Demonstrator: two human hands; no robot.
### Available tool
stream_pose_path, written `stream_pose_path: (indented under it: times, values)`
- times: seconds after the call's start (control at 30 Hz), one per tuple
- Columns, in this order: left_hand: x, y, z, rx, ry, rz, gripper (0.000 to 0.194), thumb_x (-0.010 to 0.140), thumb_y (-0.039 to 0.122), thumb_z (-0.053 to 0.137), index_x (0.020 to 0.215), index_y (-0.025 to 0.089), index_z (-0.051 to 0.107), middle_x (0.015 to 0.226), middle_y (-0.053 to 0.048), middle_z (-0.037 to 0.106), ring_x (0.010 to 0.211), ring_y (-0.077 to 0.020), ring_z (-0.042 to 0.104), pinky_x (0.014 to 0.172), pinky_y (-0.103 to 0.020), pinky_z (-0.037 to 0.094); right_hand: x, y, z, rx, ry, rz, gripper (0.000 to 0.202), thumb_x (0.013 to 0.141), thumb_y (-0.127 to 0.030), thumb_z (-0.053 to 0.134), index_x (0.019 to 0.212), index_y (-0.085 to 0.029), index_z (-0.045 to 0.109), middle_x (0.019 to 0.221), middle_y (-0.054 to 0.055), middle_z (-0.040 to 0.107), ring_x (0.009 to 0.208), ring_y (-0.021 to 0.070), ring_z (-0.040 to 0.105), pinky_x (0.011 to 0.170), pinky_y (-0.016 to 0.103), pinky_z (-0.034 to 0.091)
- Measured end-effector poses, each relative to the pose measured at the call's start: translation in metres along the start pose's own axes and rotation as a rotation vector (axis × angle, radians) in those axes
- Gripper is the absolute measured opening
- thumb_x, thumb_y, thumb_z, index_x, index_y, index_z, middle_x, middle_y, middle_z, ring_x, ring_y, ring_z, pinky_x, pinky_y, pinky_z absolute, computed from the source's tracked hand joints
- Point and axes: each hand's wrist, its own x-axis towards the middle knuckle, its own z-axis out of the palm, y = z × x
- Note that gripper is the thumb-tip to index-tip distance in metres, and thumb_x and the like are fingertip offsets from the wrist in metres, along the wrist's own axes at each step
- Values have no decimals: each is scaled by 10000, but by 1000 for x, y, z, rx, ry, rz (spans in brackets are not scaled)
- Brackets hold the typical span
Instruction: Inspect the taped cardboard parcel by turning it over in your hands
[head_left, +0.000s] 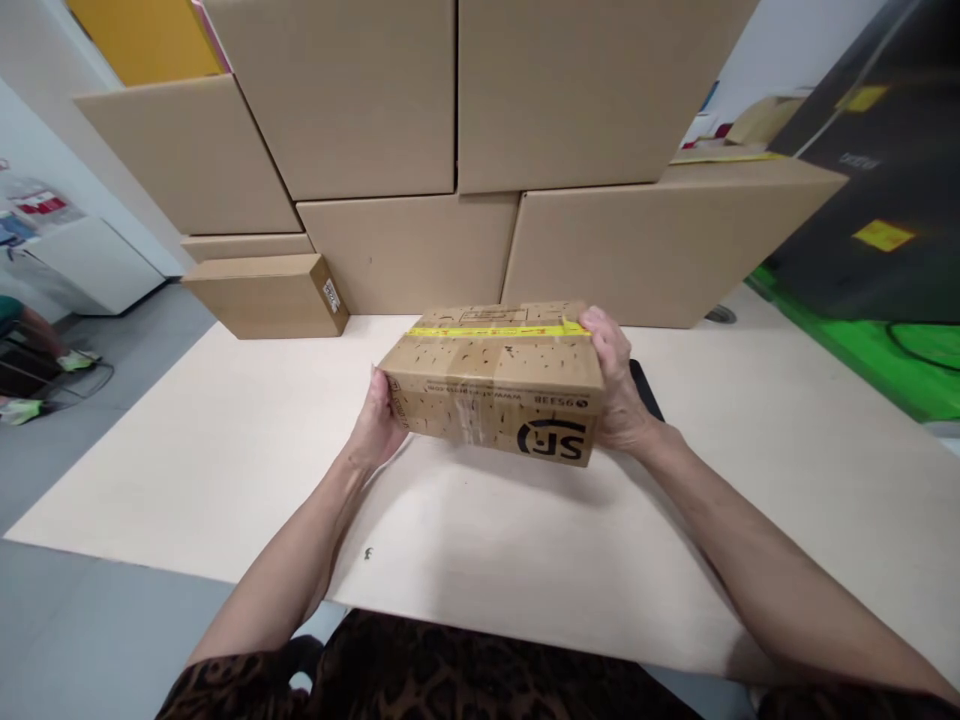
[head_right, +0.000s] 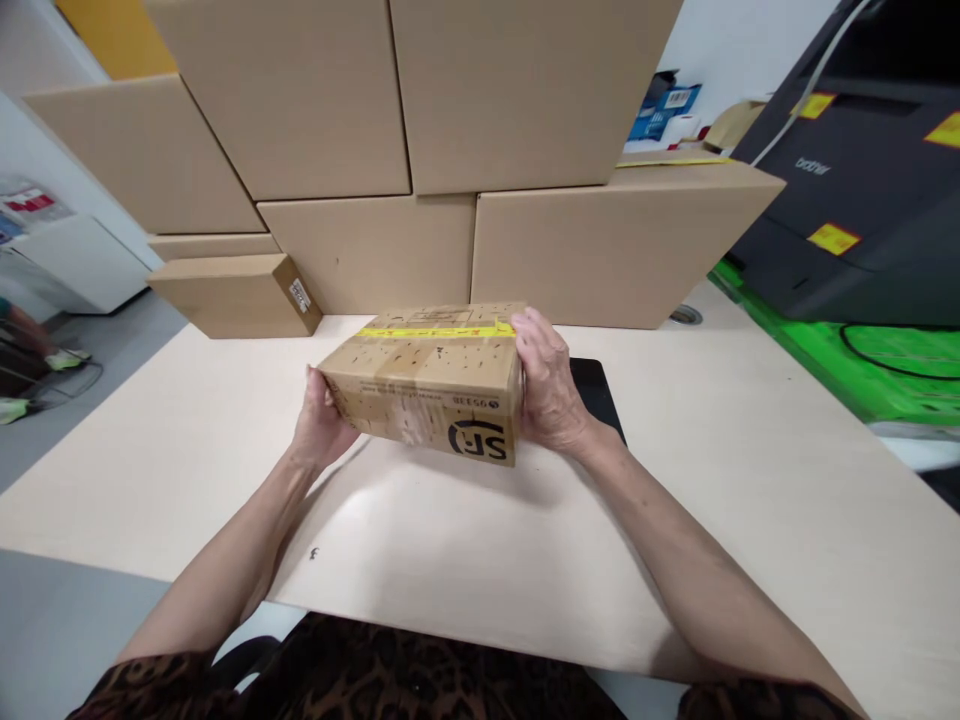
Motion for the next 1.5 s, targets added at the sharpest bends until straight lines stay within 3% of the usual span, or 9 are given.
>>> stream_pose_path:
  times: [0.13, 0.27, 0.4, 0.5, 0.67, 0.9, 1.07, 1.23, 1.5]
  values:
    - [2, 7, -2, -58, 1, -41, 870, 826, 943, 642, 1364, 263, 712, 1402, -128, 778, 1539, -414, 569, 1215, -583, 541, 1, 6, -3, -178, 73, -129, 887, 584, -611, 988, 1375, -471, 612, 1613, 66, 575, 1702, 535, 201, 1367, 809, 60]
    - [3, 13, 2, -63, 53, -40, 743, 777, 550, 873, 1429, 268, 658, 1430, -101, 762, 1478, -403, 624, 1212, -557, 542, -1, 10, -1, -213, 60, -225, 715, 705, -580, 941, 1332, -486, 611, 1656, 48, 532, 1673, 493, 315, 1380, 771, 53]
    - [0, 12, 8, -80, 106, 28, 747, 744, 394, 805, 1459, 271, 626, 1428, -90, 755, 1443, -383, 645, 1200, -544, 538, -2, 4, 4, -254, 154, -161, 866, 762, -631, 909, 1509, -476, 499, 1817, 55, 322, 1713, 434, 238, 1387, 731, 111]
    - [-1, 11, 9, -61, 157, 106, 689, 769, 393, 770, 1433, 278, 629, 1410, -82, 755, 1459, -361, 626, 1206, -519, 520, 0, -5, 8, 6, 198, 106, 941, 823, -725, 811, 1621, -460, 388, 1819, 81, 336, 1693, 418, 300, 1330, 735, 293]
    - [0, 8, 9, -34, 237, 199, 631, 714, 419, 819, 1311, 293, 658, 1338, -62, 758, 1400, -354, 646, 1185, -491, 519, 4, -28, 11, 566, 79, 555, 848, 882, -863, 595, 1551, -351, 505, 1508, 139, 689, 1441, 426, 643, 1086, 672, 588]
    - [-5, 2, 12, 95, 173, 239, 725, 692, 496, 882, 1350, 320, 633, 1412, -75, 667, 1356, -357, 627, 1158, -485, 519, 2, -53, 13, 623, -33, 517, 763, 809, -745, 757, 1468, -392, 604, 1505, 29, 721, 1473, 383, 621, 1107, 584, 620]
    - [-4, 0, 11, 133, 151, 267, 734, 701, 513, 912, 1357, 333, 635, 1417, -76, 660, 1382, -367, 598, 1186, -515, 498, 4, -58, 11, 620, -102, 518, 763, 804, -699, 751, 1483, -384, 603, 1443, 47, 758, 1455, 405, 634, 1145, 619, 587]
    - [-3, -2, 10, 182, 131, 340, 748, 671, 528, 938, 1337, 328, 661, 1394, -71, 674, 1364, -356, 598, 1215, -530, 470, 4, -60, 13, 683, -40, 631, 801, 652, -533, 873, 1387, -323, 634, 1450, 66, 759, 1435, 423, 652, 1284, 642, 458]
    - [-4, -1, 11, 180, 116, 338, 783, 662, 519, 945, 1365, 337, 652, 1424, -72, 654, 1397, -374, 574, 1235, -544, 455, 2, -54, 10, 689, -53, 609, 829, 624, -436, 869, 1406, -337, 613, 1452, 63, 755, 1443, 422, 649, 1287, 661, 442]
